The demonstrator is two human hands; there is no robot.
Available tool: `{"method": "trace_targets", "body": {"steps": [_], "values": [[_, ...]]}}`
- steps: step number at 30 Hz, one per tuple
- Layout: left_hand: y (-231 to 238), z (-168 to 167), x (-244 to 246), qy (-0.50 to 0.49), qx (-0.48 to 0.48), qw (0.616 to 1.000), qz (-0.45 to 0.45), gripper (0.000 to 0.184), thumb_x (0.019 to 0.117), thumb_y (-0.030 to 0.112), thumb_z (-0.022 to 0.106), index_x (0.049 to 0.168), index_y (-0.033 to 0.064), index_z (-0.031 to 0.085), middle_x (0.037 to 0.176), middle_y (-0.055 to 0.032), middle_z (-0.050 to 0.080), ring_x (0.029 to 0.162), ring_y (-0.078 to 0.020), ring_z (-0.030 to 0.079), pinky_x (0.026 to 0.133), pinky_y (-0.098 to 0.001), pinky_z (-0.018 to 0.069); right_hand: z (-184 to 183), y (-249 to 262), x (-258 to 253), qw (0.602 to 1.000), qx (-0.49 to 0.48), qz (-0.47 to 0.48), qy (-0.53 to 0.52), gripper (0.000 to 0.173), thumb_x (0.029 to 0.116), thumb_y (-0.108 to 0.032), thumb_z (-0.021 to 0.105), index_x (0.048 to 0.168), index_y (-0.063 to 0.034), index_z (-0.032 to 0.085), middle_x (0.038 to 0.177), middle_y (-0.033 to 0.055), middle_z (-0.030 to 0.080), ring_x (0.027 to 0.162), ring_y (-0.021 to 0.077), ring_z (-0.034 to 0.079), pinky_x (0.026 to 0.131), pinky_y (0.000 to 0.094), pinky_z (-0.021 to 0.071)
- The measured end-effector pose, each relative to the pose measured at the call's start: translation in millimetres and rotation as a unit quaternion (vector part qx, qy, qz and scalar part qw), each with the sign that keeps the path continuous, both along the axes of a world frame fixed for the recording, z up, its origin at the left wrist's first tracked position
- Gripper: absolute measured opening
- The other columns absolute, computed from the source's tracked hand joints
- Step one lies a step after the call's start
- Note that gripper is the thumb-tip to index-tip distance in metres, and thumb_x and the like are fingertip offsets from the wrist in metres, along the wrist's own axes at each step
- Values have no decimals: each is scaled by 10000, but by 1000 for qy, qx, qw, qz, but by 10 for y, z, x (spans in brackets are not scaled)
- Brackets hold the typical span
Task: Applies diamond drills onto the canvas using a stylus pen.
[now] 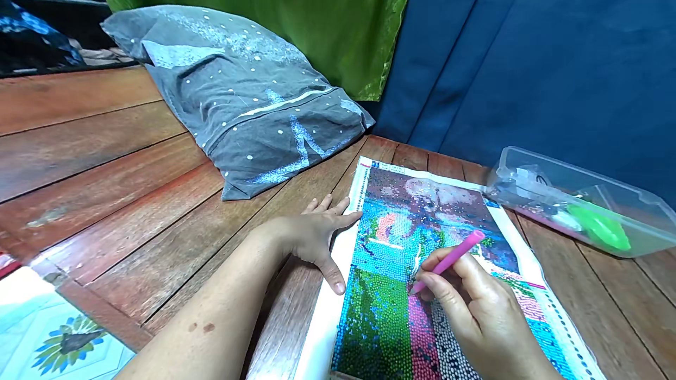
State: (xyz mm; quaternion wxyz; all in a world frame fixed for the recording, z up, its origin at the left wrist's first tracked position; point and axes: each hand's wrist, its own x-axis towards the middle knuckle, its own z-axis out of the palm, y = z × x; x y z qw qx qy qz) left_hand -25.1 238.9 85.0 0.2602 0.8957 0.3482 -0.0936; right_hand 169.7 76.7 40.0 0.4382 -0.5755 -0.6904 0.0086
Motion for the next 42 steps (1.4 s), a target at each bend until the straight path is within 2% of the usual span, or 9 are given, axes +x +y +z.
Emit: {"method": "trace_targets", "body": {"steps": [4, 7, 9, 12, 20, 26, 30, 35, 42], "values": [[-15, -55, -19, -43, 29, 999, -4, 1296, 588, 409, 985, 1634, 127, 273, 1716, -181, 95, 1568, -466, 40, 1241, -631, 24, 1, 0, 0, 1000, 2, 0, -2, 193, 1015, -217, 511, 1011, -59, 622, 818, -27, 655, 694, -43, 637, 652, 110, 550], [-16, -59, -22, -45, 34, 998, -6, 1306, 579, 415, 988, 1633, 125, 274, 1716, -179, 105, 1568, -463, 54, 1240, -636, 29, 5, 3, 5, 1000, 3, 4, -3, 192, 1015, -214, 513, 1010, -55, 620, 819, -26, 655, 691, -36, 640, 651, 114, 554], [-16, -54, -19, -41, 32, 999, -4, 1306, 582, 415, 987, 1635, 131, 270, 1717, -176, 98, 1569, -462, 48, 1241, -633, 34, 1, 5, 3, 1000, 2, 6, -3, 193, 1016, -215, 511, 1013, -56, 619, 814, -28, 654, 693, -38, 639, 656, 111, 553], [-9, 9, 3, -3, 1, 1000, 1, 1274, 649, 418, 959, 1650, 168, 212, 1728, -143, 26, 1576, -439, -24, 1246, -606, -1, -1, 6, 0, 1000, 5, 5, -5, 195, 1012, -220, 514, 1013, -59, 623, 812, -33, 654, 692, -44, 637, 656, 103, 548], [-5, -3, -6, -11, 2, 1000, -2, 1282, 647, 413, 962, 1650, 159, 207, 1727, -149, 36, 1577, -436, -23, 1249, -597, 1, -9, 15, 9, 1000, 7, 15, -11, 198, 1020, -235, 512, 1005, -70, 621, 809, -31, 647, 684, -41, 624, 647, 102, 539], [-6, -7, -5, -16, -3, 1000, 4, 1286, 637, 405, 968, 1649, 154, 214, 1728, -146, 33, 1578, -432, -28, 1247, -598, -16, 13, 32, -1, 996, 25, 26, -79, 238, 1028, -267, 508, 963, -78, 635, 779, -8, 638, 674, -4, 602, 642, 109, 505], [-3, 3, -6, -12, -9, 1000, 3, 1284, 640, 407, 966, 1650, 165, 211, 1728, -143, 26, 1578, -434, -26, 1244, -607, -25, 8, 17, 41, 999, -11, 29, -14, 203, 1023, -242, 509, 999, -79, 629, 811, -37, 657, 696, -27, 640, 654, 118, 552], [19, 47, 9, 12, -48, 999, 10, 1274, 671, 406, 951, 1660, 233, 166, 1733, -107, -45, 1577, -416, -93, 1243, -598, -48, 27, 3, 96, 993, -36, 17, 110, 158, 1018, -206, 505, 1048, -87, 604, 828, -62, 683, 687, -2, 681, 616, 165, 597], [19, 37, 5, 11, -42, 999, 4, 1275, 678, 410, 946, 1661, 220, 156, 1732, -121, -43, 1577, -415, -94, 1242, -598, -56, 11, -2, 99, 995, -39, 13, 94, 173, 1019, -239, 512, 1046, -96, 606, 817, -68, 669, 687, -15, 670, 612, 158, 590]]}}
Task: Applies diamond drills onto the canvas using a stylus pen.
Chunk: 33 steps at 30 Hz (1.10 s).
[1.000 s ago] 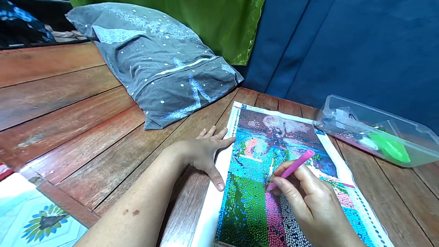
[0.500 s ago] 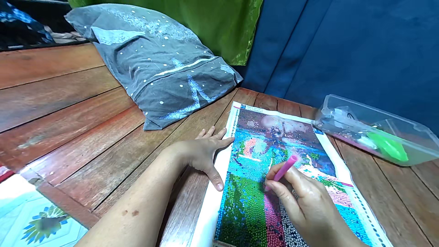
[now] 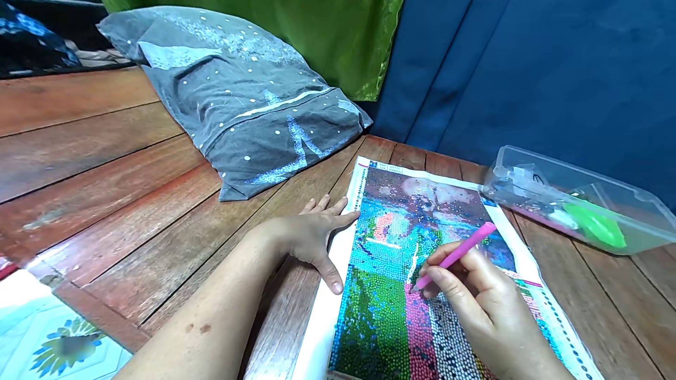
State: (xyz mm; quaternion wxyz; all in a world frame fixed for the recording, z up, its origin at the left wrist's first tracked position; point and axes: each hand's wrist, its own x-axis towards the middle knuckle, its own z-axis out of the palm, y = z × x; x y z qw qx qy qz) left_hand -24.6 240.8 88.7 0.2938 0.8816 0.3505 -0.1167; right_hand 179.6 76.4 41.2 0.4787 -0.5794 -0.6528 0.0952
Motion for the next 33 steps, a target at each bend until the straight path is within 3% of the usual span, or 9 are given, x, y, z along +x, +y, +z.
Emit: {"method": "trace_targets", "body": {"steps": [4, 19, 22, 26, 30, 33], "values": [[-29, -34, -12, -25, 37, 999, -3, 1275, 647, 402, 963, 1648, 149, 214, 1725, -162, 35, 1578, -434, -25, 1248, -598, -15, -22, 8, -6, 1000, 7, 7, -14, 172, 1017, -238, 513, 1032, -98, 612, 814, -68, 664, 685, -19, 662, 617, 147, 581], [-26, -44, -7, -25, 41, 999, -4, 1283, 642, 404, 964, 1650, 156, 209, 1725, -161, 30, 1575, -443, -26, 1246, -599, -9, 3, 24, -53, 988, 44, 17, -147, 242, 1035, -279, 494, 984, -86, 631, 797, -27, 636, 681, -22, 608, 643, 108, 518], [-39, -114, -31, -65, 75, 995, -6, 1312, 570, 412, 990, 1631, 120, 277, 1713, -185, 111, 1565, -473, 50, 1242, -626, 23, 13, 27, -56, 984, 46, 15, -169, 237, 1030, -280, 495, 960, -97, 627, 766, -34, 612, 670, -20, 592, 638, 100, 501], [-28, -43, -5, -20, 43, 999, -6, 1288, 641, 417, 964, 1650, 158, 207, 1727, -149, 27, 1576, -441, -32, 1244, -606, -15, 12, 26, -48, 984, 49, 17, -173, 234, 1029, -273, 491, 953, -97, 625, 770, -34, 611, 675, -20, 590, 643, 98, 499], [-39, -103, -25, -56, 73, 996, -7, 1317, 575, 411, 990, 1636, 123, 264, 1716, -180, 97, 1567, -468, 41, 1244, -622, 28, 12, 26, -32, 984, 46, 21, -171, 237, 1030, -272, 485, 956, -96, 625, 780, -33, 620, 674, -24, 599, 639, 104, 511], [-27, -56, -11, -27, 44, 999, -5, 1304, 630, 414, 969, 1652, 160, 200, 1727, -148, 26, 1575, -441, -31, 1240, -613, -22, 17, 9, -19, 987, 35, 20, -154, 232, 1029, -269, 489, 990, -90, 632, 809, -31, 643, 695, -26, 626, 655, 115, 537]]}}
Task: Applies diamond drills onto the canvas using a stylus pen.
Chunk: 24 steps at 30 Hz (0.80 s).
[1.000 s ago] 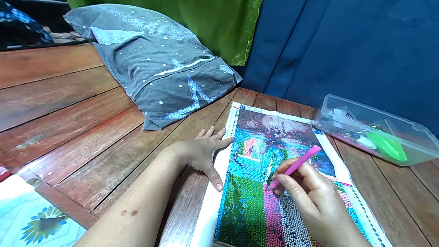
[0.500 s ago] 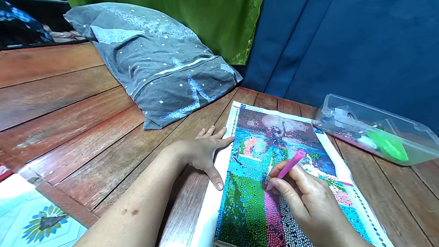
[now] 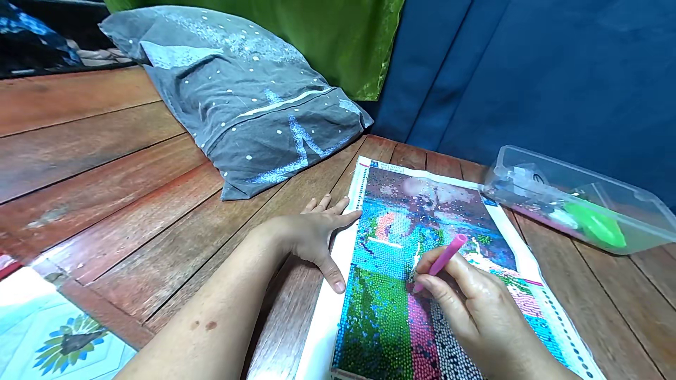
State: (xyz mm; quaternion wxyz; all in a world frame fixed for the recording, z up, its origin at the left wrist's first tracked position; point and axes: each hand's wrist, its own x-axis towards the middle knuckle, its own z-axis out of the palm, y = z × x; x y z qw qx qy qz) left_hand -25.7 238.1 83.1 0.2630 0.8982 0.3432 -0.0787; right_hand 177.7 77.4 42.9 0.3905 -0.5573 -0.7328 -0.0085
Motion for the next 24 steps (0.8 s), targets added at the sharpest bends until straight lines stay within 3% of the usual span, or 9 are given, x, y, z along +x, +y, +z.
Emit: {"method": "trace_targets", "body": {"steps": [9, 21, 24], "values": [[-9, 18, 10, 14, -8, 1000, 9, 1286, 643, 422, 961, 1653, 183, 202, 1732, -119, 11, 1580, -423, -46, 1245, -602, -23, -29, -40, 82, 967, -48, 1, 250, 104, 1009, -160, 529, 1038, -92, 601, 850, -52, 702, 692, 31, 699, 619, 182, 610], [2, 20, 9, 16, -7, 1000, 4, 1281, 647, 427, 958, 1653, 186, 202, 1732, -120, 14, 1580, -419, -43, 1247, -601, -8, -46, -52, 71, 971, -49, 0, 233, 119, 1007, -176, 538, 1040, -86, 608, 852, -57, 691, 697, 14, 693, 622, 169, 606], [-5, -26, -2, -8, 20, 1000, -1, 1319, 594, 426, 981, 1646, 153, 233, 1726, -151, 55, 1575, -444, 8, 1247, -612, 22, -55, -53, 69, 971, -48, 3, 233, 114, 1005, -166, 538, 1039, -82, 608, 854, -53, 693, 697, 15, 693, 625, 167, 606]]}}
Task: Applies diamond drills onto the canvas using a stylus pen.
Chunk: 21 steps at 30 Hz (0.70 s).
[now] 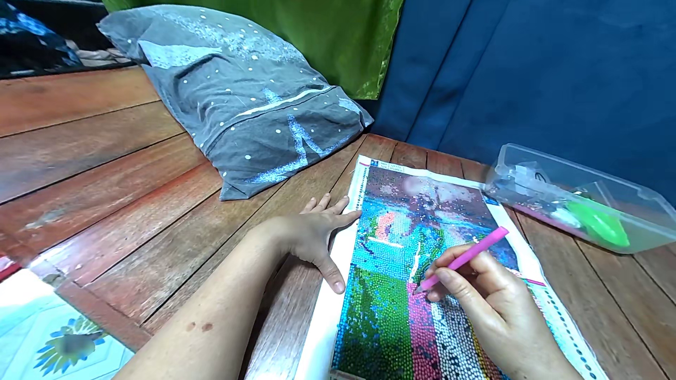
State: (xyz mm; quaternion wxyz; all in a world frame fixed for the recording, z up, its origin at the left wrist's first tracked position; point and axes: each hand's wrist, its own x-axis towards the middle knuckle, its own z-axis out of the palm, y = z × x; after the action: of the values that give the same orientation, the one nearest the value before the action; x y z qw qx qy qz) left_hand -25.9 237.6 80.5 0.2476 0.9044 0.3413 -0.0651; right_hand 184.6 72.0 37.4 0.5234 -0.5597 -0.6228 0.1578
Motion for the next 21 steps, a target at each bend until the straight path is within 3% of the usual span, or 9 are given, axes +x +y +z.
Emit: {"method": "trace_targets", "body": {"steps": [7, 10, 21], "values": [[5, -32, -11, -16, 5, 1000, -3, 1324, 583, 423, 984, 1643, 139, 243, 1721, -166, 83, 1573, -452, 27, 1247, -615, 10, -4, -2, -12, 1000, 5, -1, -10, 120, 1008, -180, 543, 1032, -84, 610, 849, -53, 690, 696, 11, 689, 618, 165, 603], [4, 37, 11, 23, -20, 1000, -1, 1297, 648, 431, 957, 1656, 172, 182, 1730, -139, 15, 1578, -431, -34, 1249, -596, -10, -7, -15, -28, 1000, 13, -1, -20, 132, 1008, -177, 555, 1045, -66, 616, 869, -44, 695, 716, 9, 696, 633, 166, 608], [-10, 63, 16, 27, -30, 999, 8, 1293, 649, 413, 960, 1656, 180, 183, 1732, -122, 1, 1577, -430, -49, 1245, -604, -10, -42, -12, -41, 998, 40, -2, -48, 154, 1012, -202, 562, 1028, -69, 638, 857, -39, 695, 723, 3, 695, 643, 158, 607]]}}
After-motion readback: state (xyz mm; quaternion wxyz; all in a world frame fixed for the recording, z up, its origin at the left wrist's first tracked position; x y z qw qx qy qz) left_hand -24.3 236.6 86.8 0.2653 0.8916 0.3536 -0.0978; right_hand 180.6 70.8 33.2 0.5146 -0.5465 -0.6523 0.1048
